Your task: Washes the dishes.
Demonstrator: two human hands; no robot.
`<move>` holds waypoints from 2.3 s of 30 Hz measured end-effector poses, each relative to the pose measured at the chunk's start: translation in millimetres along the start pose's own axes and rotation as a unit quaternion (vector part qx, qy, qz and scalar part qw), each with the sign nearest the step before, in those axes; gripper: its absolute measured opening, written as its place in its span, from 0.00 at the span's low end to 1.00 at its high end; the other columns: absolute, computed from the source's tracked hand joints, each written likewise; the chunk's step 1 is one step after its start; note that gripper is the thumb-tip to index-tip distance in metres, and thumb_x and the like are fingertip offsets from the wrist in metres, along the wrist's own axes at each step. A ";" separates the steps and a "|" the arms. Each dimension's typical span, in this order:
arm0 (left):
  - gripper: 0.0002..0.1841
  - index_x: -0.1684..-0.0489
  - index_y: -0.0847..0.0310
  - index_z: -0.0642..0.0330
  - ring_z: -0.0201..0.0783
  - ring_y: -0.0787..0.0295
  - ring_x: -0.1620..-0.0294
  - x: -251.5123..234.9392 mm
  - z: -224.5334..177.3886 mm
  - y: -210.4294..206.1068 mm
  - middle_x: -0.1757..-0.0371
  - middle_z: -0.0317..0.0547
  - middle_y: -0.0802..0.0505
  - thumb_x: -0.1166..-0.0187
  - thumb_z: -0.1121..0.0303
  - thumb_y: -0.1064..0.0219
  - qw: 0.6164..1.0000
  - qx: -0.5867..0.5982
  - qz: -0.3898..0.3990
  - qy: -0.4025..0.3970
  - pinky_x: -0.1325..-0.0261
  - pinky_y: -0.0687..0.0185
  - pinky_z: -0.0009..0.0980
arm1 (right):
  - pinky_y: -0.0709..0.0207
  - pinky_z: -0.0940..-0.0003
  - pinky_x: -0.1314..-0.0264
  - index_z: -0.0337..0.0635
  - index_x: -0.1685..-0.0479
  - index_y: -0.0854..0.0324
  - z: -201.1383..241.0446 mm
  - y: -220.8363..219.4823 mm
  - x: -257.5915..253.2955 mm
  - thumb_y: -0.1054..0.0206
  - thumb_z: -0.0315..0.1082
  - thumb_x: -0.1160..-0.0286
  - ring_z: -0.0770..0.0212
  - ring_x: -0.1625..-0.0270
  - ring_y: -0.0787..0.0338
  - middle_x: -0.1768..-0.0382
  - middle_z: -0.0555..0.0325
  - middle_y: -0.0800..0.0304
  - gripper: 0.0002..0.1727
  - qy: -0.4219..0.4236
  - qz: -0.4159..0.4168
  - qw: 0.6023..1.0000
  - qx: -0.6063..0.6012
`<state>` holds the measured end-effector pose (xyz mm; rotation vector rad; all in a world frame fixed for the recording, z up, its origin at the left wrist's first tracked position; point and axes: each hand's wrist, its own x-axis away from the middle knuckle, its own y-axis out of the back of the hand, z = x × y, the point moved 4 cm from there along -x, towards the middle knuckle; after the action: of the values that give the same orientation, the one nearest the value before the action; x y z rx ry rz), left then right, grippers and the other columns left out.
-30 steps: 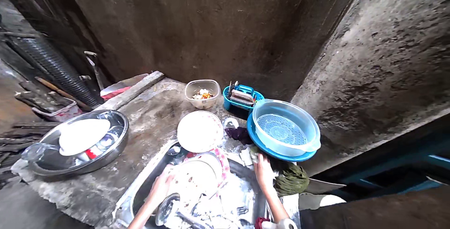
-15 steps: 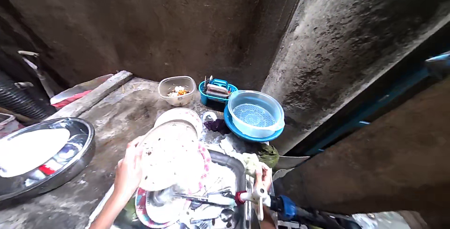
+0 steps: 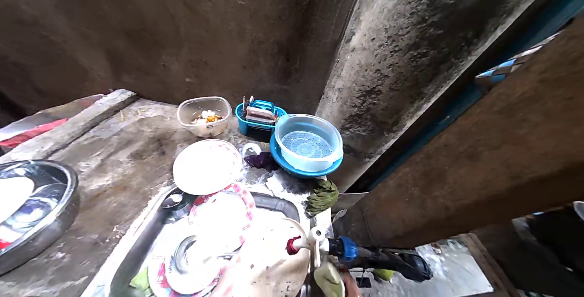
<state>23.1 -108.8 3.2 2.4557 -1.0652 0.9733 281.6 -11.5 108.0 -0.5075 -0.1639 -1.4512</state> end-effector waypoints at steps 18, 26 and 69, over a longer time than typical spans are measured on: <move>0.26 0.18 0.42 0.73 0.35 0.18 0.44 11.9 -73.2 1.5 0.39 0.55 0.17 0.04 0.60 0.61 0.965 0.165 0.027 -0.204 0.40 0.20 0.31 | 0.26 0.43 0.23 0.18 0.23 0.31 -19.0 -54.6 32.8 0.34 0.31 0.24 0.37 0.31 0.13 0.35 0.25 0.16 0.32 0.188 0.220 0.882 0.371; 0.28 0.15 0.43 0.73 0.47 0.21 0.33 31.6 -53.7 54.5 0.27 0.68 0.22 0.03 0.59 0.62 0.971 0.144 -0.084 -0.171 0.30 0.25 0.43 | 0.25 0.34 0.28 0.42 0.25 0.19 -93.3 -170.3 -60.6 0.43 0.29 0.16 0.24 0.27 0.21 0.28 0.25 0.22 0.22 0.264 0.064 0.791 0.548; 0.21 0.31 0.27 0.83 0.41 0.19 0.38 29.2 -108.2 110.5 0.36 0.69 0.15 0.07 0.68 0.50 0.957 0.091 -0.123 -0.248 0.29 0.28 0.38 | 0.20 0.29 0.44 0.26 0.54 0.09 -97.5 -231.7 -46.6 0.26 0.29 0.37 0.23 0.45 0.10 0.53 0.25 0.08 0.16 0.387 0.068 0.739 0.547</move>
<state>-93.7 -145.8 101.9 2.9878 -0.7940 0.3974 31.4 -19.0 56.4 1.0377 -0.2667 -1.0654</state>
